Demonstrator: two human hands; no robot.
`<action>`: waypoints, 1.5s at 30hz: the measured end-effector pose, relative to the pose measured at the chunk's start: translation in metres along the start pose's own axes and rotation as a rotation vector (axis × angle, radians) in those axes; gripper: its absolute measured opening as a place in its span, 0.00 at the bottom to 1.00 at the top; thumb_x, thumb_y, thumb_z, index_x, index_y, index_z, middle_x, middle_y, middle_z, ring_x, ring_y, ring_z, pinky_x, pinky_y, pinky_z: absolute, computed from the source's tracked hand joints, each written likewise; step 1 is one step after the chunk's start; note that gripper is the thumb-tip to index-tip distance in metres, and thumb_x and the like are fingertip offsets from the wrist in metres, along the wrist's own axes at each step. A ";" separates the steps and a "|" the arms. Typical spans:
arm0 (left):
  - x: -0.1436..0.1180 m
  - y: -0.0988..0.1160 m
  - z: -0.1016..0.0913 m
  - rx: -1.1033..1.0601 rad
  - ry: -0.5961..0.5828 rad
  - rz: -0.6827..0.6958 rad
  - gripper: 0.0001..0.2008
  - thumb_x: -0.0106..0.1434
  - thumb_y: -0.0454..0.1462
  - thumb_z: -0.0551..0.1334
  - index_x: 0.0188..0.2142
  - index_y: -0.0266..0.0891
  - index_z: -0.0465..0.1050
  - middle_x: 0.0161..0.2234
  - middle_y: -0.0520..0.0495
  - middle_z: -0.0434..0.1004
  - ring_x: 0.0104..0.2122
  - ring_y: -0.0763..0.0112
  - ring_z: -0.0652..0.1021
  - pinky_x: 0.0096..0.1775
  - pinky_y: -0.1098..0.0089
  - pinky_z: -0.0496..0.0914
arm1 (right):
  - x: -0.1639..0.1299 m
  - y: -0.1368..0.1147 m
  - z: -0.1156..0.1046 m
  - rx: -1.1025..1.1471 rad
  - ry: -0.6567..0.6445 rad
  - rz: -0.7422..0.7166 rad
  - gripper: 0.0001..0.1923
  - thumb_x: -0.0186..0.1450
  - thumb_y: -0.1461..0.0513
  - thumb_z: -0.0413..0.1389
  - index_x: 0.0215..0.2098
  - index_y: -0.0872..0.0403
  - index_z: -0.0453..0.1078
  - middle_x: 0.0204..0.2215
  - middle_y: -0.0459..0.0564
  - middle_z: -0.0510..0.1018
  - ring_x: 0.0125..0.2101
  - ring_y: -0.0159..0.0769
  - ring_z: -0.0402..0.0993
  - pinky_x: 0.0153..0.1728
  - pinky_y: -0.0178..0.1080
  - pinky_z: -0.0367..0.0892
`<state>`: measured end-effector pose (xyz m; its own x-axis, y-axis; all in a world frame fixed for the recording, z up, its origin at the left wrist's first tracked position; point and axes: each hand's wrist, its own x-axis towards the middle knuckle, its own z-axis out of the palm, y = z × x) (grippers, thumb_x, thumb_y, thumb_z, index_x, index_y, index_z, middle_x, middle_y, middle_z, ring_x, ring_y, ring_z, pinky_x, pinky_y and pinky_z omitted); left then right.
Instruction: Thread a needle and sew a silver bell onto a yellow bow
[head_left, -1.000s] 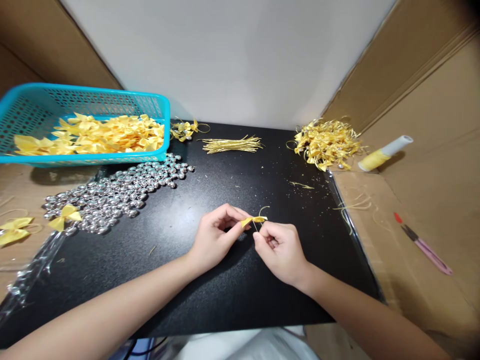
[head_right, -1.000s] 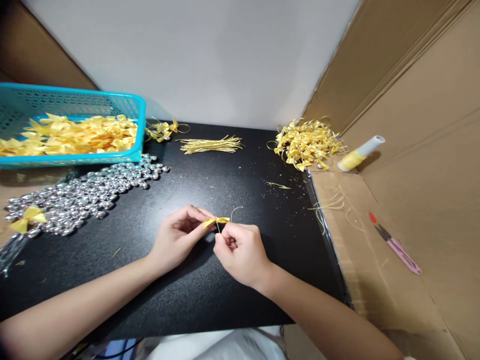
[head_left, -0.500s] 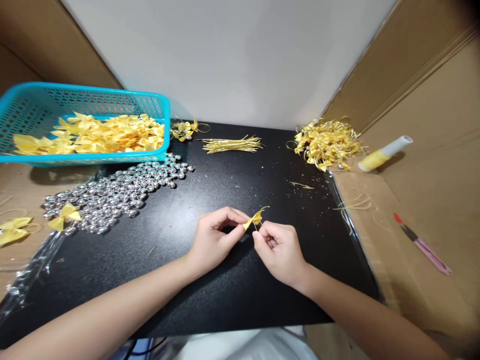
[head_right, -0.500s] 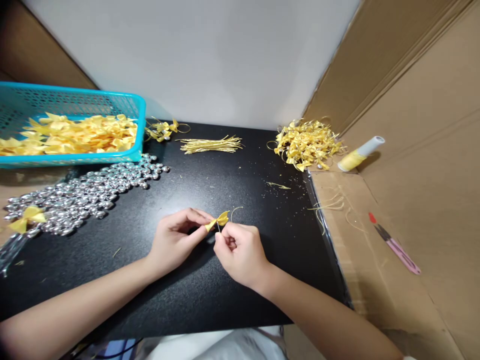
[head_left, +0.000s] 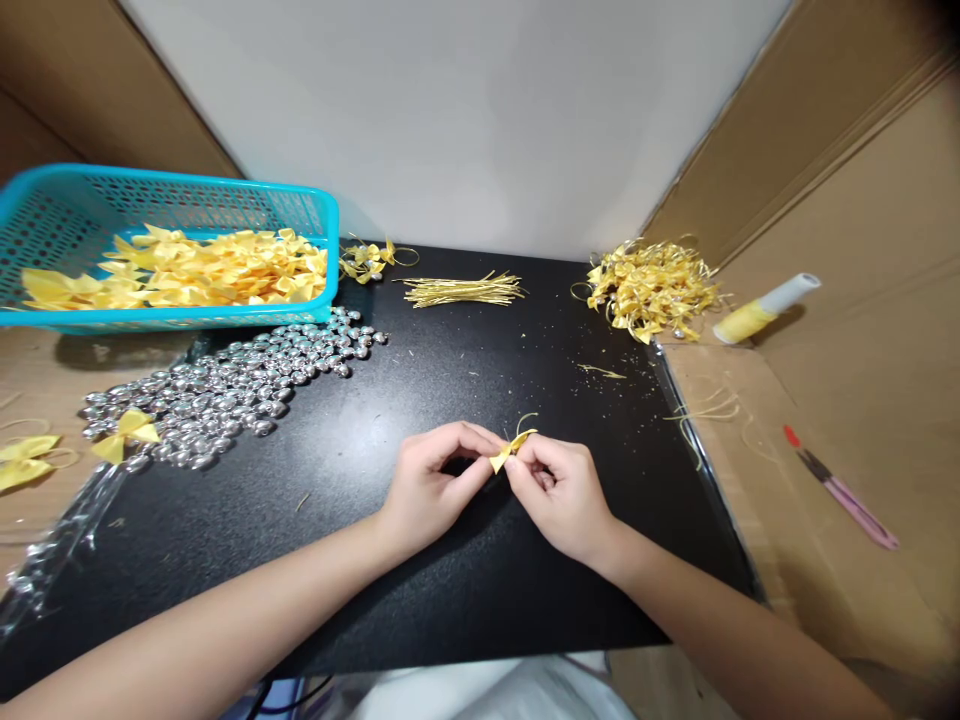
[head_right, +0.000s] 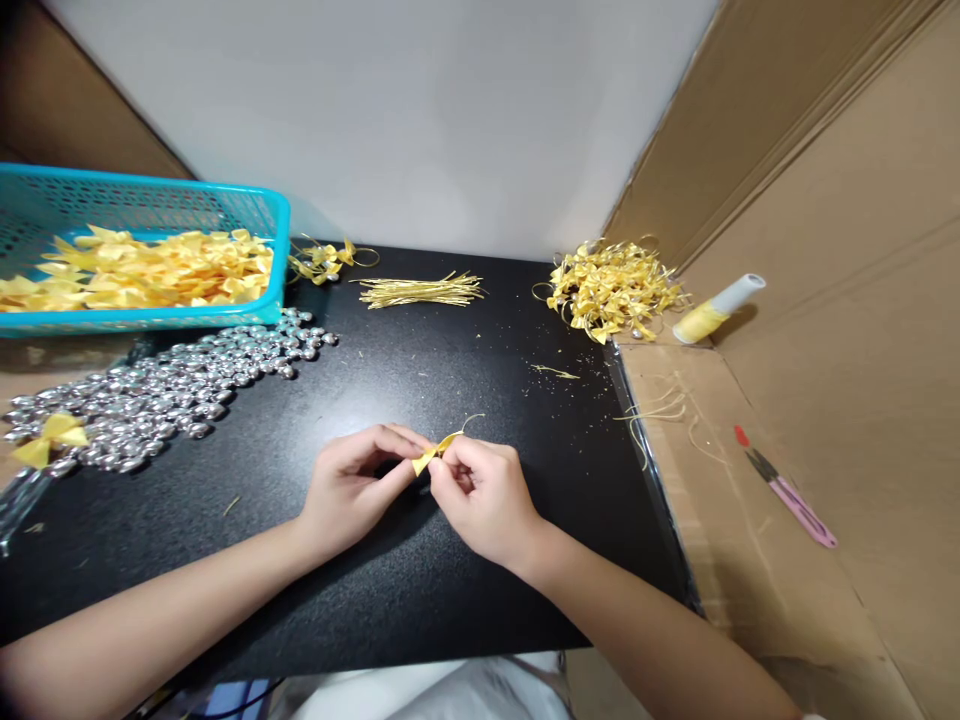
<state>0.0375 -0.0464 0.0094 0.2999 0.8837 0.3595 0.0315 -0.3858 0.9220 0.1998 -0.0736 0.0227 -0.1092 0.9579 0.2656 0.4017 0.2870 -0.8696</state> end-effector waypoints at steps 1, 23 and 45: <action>0.000 0.000 0.000 -0.004 0.007 0.008 0.04 0.60 0.28 0.64 0.31 0.37 0.74 0.32 0.45 0.83 0.32 0.71 0.82 0.34 0.74 0.76 | 0.000 0.000 0.000 -0.010 -0.003 -0.007 0.15 0.63 0.66 0.52 0.19 0.53 0.57 0.16 0.39 0.60 0.17 0.24 0.54 0.20 0.30 0.52; 0.001 0.002 -0.009 0.127 0.056 0.236 0.05 0.59 0.28 0.65 0.32 0.38 0.75 0.33 0.45 0.83 0.33 0.70 0.82 0.36 0.71 0.76 | -0.001 0.004 -0.002 -0.129 -0.054 -0.211 0.08 0.66 0.67 0.51 0.28 0.53 0.63 0.23 0.44 0.67 0.23 0.30 0.64 0.25 0.34 0.60; 0.009 0.003 -0.007 0.242 0.004 0.218 0.06 0.62 0.30 0.60 0.32 0.38 0.76 0.30 0.46 0.82 0.31 0.70 0.80 0.35 0.71 0.74 | 0.012 0.005 -0.022 0.069 0.113 0.012 0.04 0.63 0.62 0.59 0.37 0.51 0.76 0.33 0.49 0.75 0.36 0.37 0.71 0.38 0.40 0.68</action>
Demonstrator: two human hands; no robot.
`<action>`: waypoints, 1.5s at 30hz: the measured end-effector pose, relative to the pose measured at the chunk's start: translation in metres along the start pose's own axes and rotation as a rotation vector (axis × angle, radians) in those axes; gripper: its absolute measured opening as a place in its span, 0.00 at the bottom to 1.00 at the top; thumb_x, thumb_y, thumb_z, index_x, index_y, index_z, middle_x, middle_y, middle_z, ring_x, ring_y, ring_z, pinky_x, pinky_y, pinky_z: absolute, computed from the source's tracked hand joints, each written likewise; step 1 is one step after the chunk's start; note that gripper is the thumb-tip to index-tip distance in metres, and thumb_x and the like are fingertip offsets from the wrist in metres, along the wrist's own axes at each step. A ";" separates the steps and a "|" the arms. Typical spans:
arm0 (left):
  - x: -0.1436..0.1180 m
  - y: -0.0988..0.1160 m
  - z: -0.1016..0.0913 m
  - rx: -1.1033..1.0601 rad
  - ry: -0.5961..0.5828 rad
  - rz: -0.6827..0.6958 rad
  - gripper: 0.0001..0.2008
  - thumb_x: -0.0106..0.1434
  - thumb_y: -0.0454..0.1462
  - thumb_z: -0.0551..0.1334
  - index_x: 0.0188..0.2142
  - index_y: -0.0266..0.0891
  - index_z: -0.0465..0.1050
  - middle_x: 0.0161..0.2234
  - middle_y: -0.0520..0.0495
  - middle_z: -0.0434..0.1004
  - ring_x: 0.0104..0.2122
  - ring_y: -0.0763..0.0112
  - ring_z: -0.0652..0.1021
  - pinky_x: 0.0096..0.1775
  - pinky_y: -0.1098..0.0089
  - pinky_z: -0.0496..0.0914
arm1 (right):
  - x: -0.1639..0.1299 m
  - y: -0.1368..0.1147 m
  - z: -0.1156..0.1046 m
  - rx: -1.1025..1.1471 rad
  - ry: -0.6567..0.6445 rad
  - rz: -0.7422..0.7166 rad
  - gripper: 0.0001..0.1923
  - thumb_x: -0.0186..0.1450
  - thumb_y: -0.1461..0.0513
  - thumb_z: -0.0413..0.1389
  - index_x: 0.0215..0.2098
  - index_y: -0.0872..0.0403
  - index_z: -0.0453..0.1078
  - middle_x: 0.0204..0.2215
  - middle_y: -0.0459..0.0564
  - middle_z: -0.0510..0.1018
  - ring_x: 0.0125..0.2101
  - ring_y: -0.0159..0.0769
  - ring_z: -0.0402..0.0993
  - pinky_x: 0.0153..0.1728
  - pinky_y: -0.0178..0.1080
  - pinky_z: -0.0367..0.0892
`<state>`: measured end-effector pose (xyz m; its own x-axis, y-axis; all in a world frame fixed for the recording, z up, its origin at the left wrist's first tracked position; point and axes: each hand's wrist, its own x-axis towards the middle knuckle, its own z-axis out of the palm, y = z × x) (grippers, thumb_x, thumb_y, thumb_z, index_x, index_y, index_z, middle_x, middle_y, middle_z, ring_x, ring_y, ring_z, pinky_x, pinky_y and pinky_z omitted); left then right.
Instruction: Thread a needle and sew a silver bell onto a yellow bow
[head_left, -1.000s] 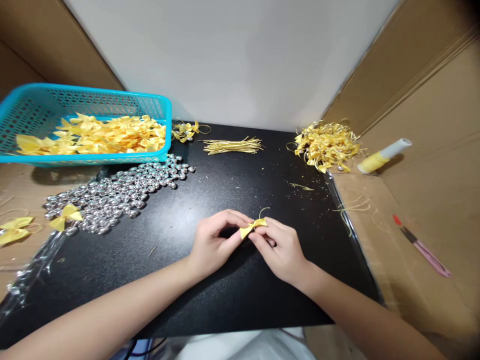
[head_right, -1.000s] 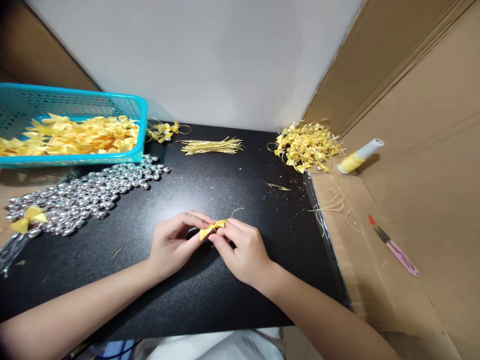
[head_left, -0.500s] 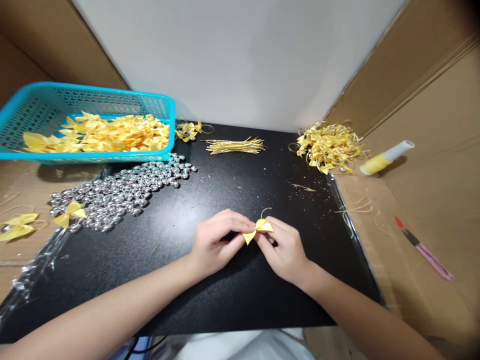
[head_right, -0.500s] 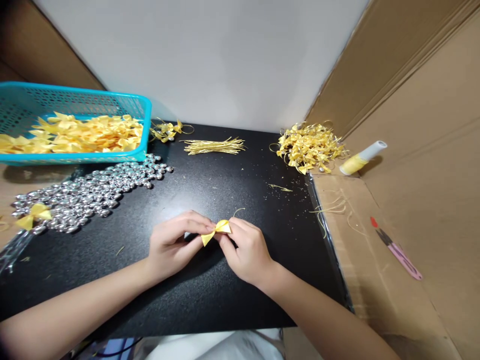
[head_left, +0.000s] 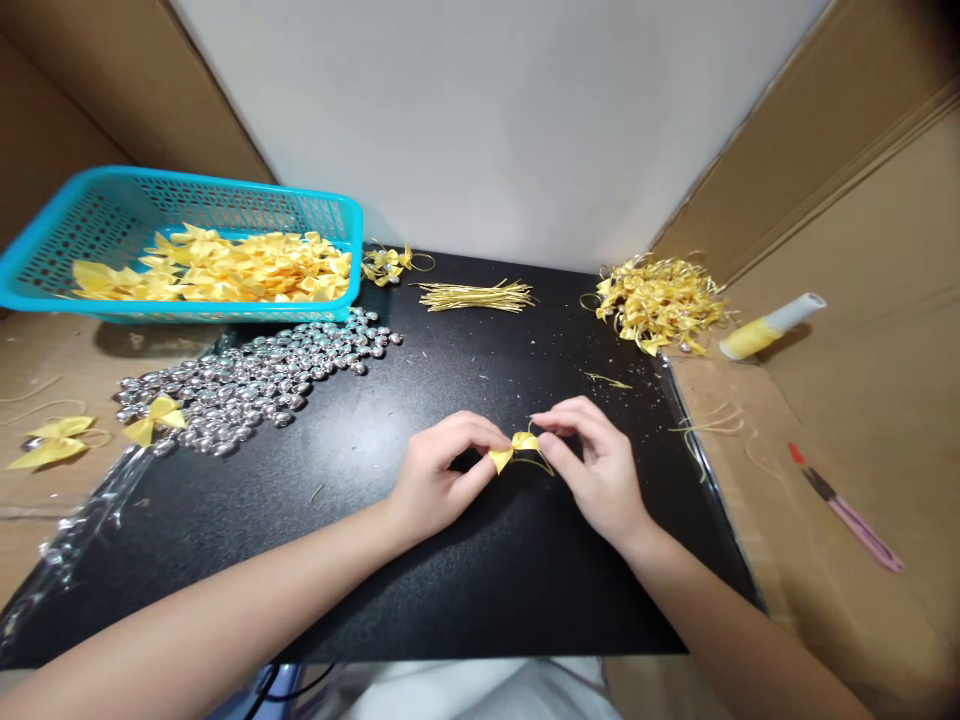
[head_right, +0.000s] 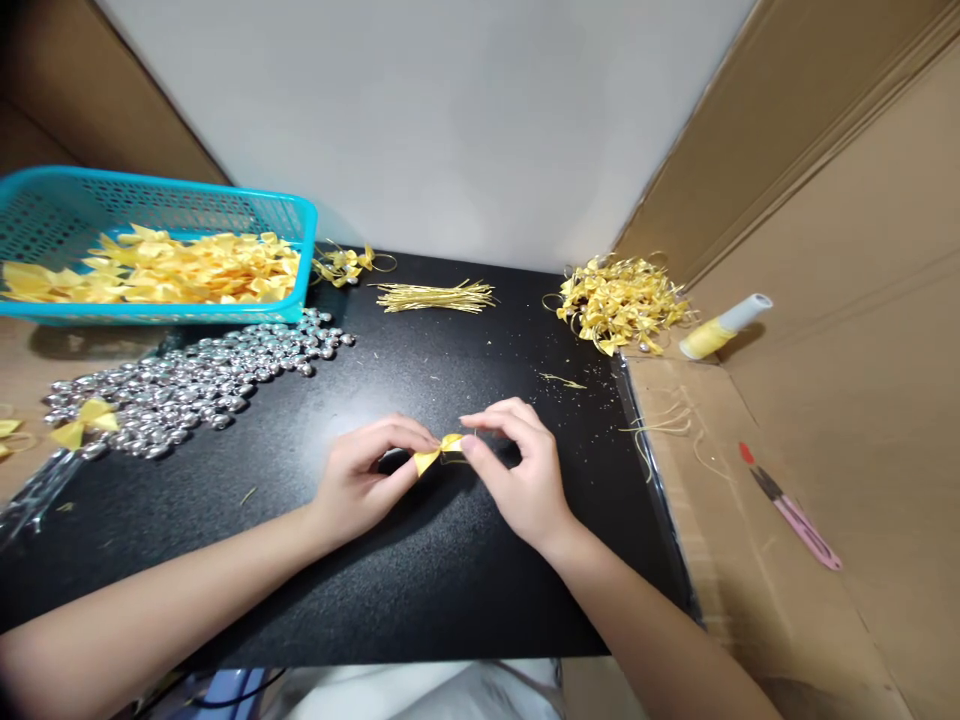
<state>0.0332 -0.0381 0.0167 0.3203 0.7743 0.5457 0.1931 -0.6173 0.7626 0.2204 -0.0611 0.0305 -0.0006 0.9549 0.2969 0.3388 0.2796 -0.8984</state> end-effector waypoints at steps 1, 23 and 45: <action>0.000 -0.001 0.001 0.001 -0.004 0.016 0.06 0.62 0.30 0.61 0.32 0.39 0.76 0.30 0.46 0.82 0.31 0.70 0.80 0.35 0.71 0.74 | 0.000 0.000 0.001 0.006 -0.040 -0.006 0.04 0.63 0.62 0.60 0.36 0.50 0.77 0.34 0.49 0.75 0.37 0.38 0.72 0.39 0.41 0.68; -0.003 -0.028 0.013 0.263 -0.169 0.190 0.08 0.62 0.27 0.58 0.33 0.38 0.74 0.32 0.47 0.81 0.33 0.69 0.76 0.37 0.69 0.71 | 0.032 -0.023 -0.042 0.495 0.245 -0.032 0.18 0.61 0.49 0.61 0.33 0.48 0.59 0.26 0.41 0.71 0.19 0.27 0.61 0.17 0.30 0.55; 0.001 -0.015 0.001 0.601 -0.439 0.150 0.08 0.59 0.35 0.60 0.36 0.40 0.78 0.43 0.47 0.79 0.39 0.64 0.73 0.42 0.65 0.67 | 0.034 -0.040 -0.042 0.522 0.182 0.130 0.16 0.48 0.57 0.73 0.32 0.53 0.77 0.29 0.47 0.83 0.27 0.28 0.79 0.31 0.30 0.76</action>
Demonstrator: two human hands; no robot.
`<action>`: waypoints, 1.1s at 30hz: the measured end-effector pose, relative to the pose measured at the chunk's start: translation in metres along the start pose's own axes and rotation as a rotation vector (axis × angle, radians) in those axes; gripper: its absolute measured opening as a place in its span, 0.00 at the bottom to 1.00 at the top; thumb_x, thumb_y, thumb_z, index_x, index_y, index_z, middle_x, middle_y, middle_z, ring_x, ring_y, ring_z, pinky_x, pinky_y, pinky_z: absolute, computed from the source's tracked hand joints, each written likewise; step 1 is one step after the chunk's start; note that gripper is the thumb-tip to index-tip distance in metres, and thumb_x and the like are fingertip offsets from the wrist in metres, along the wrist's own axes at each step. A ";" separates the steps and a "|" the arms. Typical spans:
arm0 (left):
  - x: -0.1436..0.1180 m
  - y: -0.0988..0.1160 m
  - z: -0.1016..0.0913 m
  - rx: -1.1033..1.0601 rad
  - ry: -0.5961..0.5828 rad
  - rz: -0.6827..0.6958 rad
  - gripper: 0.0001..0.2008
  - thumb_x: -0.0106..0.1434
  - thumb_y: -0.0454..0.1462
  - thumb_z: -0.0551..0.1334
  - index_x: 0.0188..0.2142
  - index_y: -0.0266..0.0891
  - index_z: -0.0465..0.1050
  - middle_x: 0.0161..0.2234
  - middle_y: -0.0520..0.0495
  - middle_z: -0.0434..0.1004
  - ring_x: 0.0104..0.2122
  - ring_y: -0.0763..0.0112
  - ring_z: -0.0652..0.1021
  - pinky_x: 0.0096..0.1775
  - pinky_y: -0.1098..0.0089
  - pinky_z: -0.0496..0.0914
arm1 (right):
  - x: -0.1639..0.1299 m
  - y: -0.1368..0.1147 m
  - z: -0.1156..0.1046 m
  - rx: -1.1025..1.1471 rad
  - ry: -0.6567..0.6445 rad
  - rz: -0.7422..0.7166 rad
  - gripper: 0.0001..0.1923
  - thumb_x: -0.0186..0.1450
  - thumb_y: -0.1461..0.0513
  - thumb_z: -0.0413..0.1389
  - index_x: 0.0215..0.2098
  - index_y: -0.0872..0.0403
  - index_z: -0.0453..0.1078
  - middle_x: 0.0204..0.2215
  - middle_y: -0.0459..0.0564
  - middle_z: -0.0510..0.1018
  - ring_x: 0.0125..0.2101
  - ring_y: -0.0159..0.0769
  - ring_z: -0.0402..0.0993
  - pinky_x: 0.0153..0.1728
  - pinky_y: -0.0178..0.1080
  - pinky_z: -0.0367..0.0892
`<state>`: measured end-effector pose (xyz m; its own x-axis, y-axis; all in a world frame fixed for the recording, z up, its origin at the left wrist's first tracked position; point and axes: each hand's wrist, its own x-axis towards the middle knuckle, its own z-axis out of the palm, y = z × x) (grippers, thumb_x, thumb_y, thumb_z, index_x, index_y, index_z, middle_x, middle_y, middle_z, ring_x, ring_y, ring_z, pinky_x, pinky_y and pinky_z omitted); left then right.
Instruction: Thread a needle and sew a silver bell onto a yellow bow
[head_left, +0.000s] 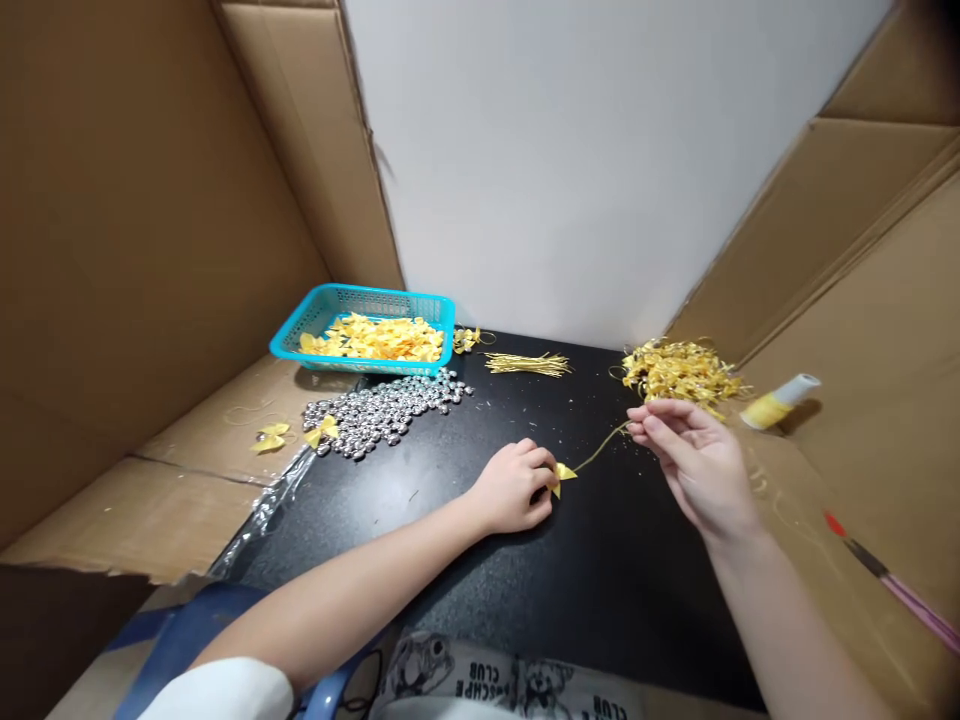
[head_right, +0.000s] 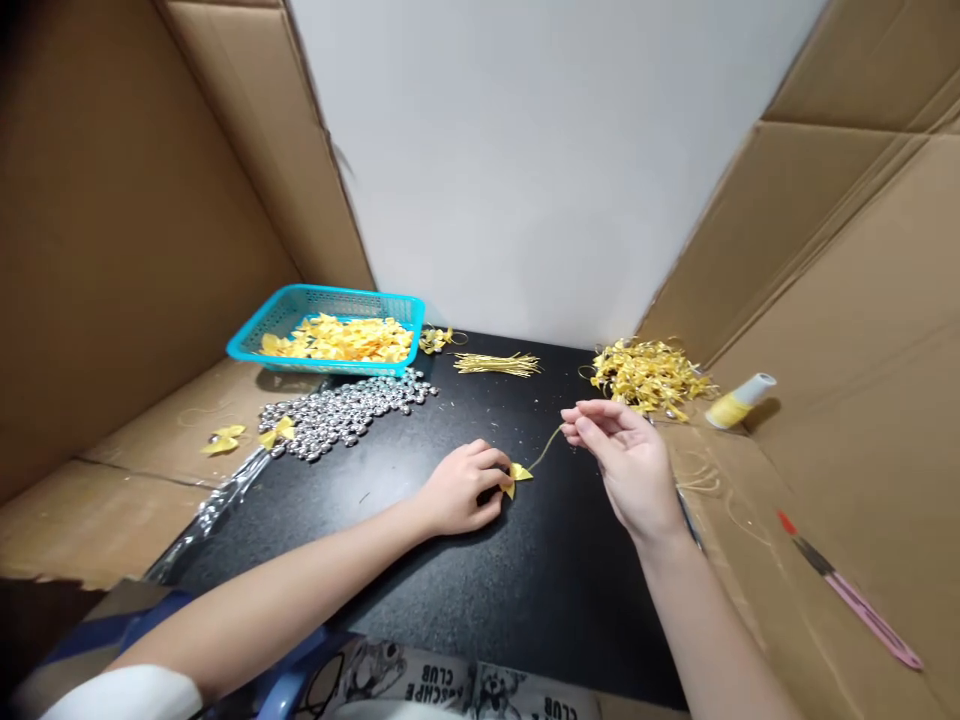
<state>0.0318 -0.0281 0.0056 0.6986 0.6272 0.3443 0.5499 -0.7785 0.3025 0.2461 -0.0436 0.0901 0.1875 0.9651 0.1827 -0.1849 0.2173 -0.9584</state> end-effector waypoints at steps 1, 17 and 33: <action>0.000 -0.004 -0.007 0.005 0.005 -0.037 0.08 0.59 0.37 0.61 0.36 0.40 0.78 0.43 0.47 0.78 0.40 0.64 0.73 0.43 0.65 0.68 | 0.000 0.002 0.000 0.005 -0.001 0.017 0.16 0.48 0.57 0.73 0.32 0.53 0.78 0.29 0.48 0.84 0.27 0.29 0.80 0.31 0.30 0.76; -0.013 -0.074 -0.058 0.343 -0.083 -0.875 0.13 0.63 0.31 0.55 0.40 0.34 0.79 0.42 0.36 0.78 0.45 0.54 0.77 0.46 0.62 0.71 | -0.017 0.059 0.013 -0.039 -0.097 0.216 0.22 0.52 0.48 0.68 0.33 0.54 0.69 0.23 0.48 0.82 0.19 0.32 0.78 0.23 0.33 0.73; -0.029 -0.077 -0.088 -0.100 -0.129 -0.788 0.06 0.41 0.32 0.69 0.22 0.41 0.79 0.23 0.49 0.80 0.25 0.64 0.78 0.29 0.71 0.68 | -0.025 0.078 0.022 -0.114 -0.240 0.232 0.22 0.54 0.45 0.65 0.28 0.53 0.68 0.21 0.45 0.76 0.23 0.32 0.74 0.30 0.37 0.73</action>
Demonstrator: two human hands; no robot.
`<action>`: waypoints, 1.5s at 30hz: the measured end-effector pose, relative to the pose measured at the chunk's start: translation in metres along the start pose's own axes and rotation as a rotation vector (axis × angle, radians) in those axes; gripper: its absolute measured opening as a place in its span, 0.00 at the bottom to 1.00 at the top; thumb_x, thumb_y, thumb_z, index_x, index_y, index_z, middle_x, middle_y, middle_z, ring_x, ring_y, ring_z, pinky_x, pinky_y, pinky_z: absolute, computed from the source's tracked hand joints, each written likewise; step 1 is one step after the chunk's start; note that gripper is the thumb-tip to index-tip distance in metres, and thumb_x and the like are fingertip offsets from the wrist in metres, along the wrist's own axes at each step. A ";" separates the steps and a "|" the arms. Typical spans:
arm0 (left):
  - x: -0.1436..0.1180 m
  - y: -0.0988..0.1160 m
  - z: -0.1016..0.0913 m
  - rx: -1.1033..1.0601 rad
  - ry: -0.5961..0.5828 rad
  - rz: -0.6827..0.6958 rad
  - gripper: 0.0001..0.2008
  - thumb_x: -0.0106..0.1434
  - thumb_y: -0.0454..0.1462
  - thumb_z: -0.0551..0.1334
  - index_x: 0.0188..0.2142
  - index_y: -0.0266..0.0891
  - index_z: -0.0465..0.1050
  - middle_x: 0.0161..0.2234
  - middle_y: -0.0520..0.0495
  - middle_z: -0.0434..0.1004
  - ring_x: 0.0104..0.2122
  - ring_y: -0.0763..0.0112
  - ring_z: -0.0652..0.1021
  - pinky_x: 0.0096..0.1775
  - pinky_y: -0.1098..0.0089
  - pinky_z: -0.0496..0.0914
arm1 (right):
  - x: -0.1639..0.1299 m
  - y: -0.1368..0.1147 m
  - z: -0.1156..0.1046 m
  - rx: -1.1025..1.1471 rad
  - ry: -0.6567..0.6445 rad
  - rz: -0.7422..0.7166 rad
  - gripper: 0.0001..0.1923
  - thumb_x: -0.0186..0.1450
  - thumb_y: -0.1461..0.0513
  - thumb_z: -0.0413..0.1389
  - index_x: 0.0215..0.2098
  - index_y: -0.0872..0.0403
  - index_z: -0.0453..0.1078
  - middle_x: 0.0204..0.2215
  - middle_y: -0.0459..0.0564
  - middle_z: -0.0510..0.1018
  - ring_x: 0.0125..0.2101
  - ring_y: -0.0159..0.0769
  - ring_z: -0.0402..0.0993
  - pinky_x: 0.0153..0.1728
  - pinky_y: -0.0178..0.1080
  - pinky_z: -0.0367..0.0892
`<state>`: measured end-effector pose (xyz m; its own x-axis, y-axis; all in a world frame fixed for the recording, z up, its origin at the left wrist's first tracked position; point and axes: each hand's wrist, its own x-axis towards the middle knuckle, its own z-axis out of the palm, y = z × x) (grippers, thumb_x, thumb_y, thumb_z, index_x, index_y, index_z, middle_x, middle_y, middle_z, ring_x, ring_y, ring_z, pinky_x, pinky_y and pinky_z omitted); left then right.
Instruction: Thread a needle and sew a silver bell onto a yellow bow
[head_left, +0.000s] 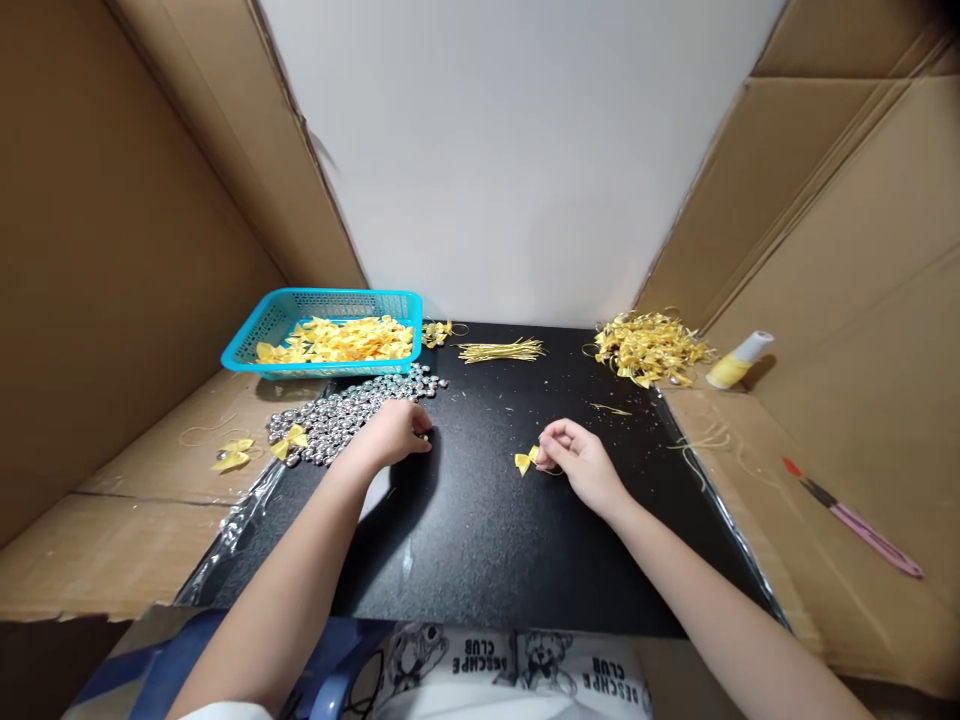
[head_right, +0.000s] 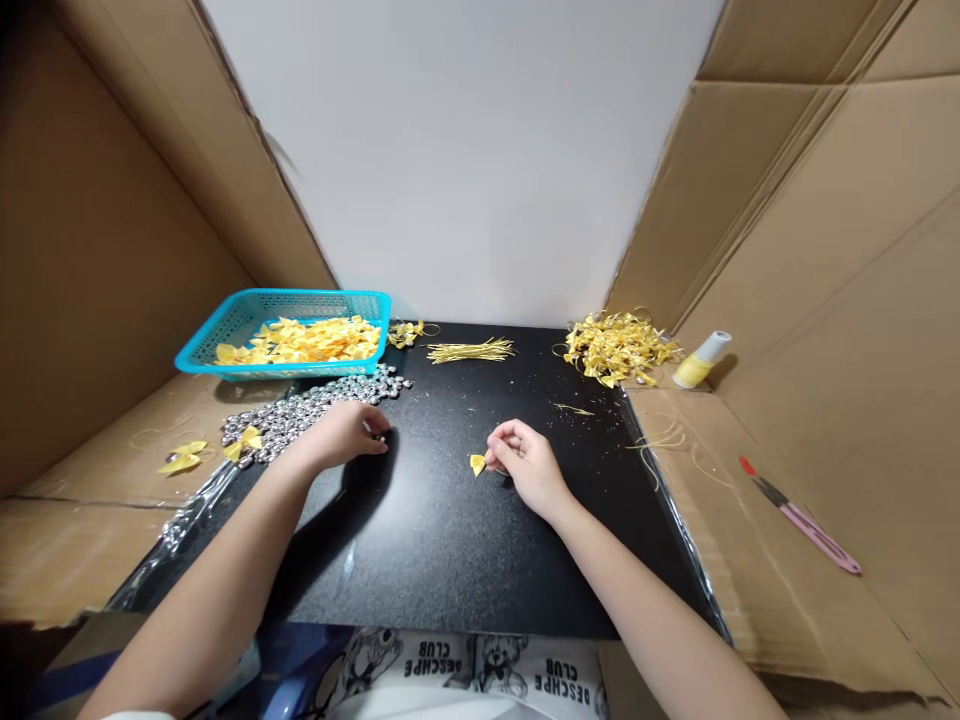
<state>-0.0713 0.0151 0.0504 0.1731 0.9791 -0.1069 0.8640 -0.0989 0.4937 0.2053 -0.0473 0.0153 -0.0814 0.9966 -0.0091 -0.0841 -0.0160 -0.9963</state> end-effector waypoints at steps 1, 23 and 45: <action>0.000 0.002 0.001 -0.017 -0.006 0.010 0.05 0.41 0.31 0.68 0.21 0.41 0.78 0.22 0.50 0.79 0.24 0.65 0.78 0.29 0.71 0.67 | -0.001 0.001 0.001 -0.006 -0.014 0.007 0.22 0.53 0.45 0.65 0.28 0.54 0.68 0.21 0.45 0.76 0.24 0.32 0.75 0.31 0.38 0.73; -0.012 0.061 0.087 -1.449 -0.196 -0.107 0.21 0.41 0.40 0.78 0.36 0.35 0.81 0.38 0.42 0.84 0.32 0.71 0.80 0.43 0.65 0.73 | -0.011 0.010 0.014 -0.109 -0.153 0.017 0.13 0.61 0.54 0.59 0.28 0.53 0.64 0.18 0.43 0.75 0.19 0.30 0.72 0.26 0.35 0.69; -0.016 0.061 0.093 -1.258 -0.112 0.140 0.15 0.48 0.41 0.74 0.33 0.36 0.78 0.32 0.47 0.81 0.34 0.67 0.80 0.42 0.66 0.74 | -0.010 0.010 0.016 0.004 -0.169 0.083 0.15 0.59 0.52 0.61 0.28 0.52 0.64 0.16 0.42 0.77 0.16 0.30 0.72 0.23 0.34 0.68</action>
<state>0.0229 -0.0230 0.0022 0.3182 0.9476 -0.0298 -0.1978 0.0971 0.9754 0.1894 -0.0590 0.0072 -0.2541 0.9641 -0.0767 -0.0736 -0.0984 -0.9924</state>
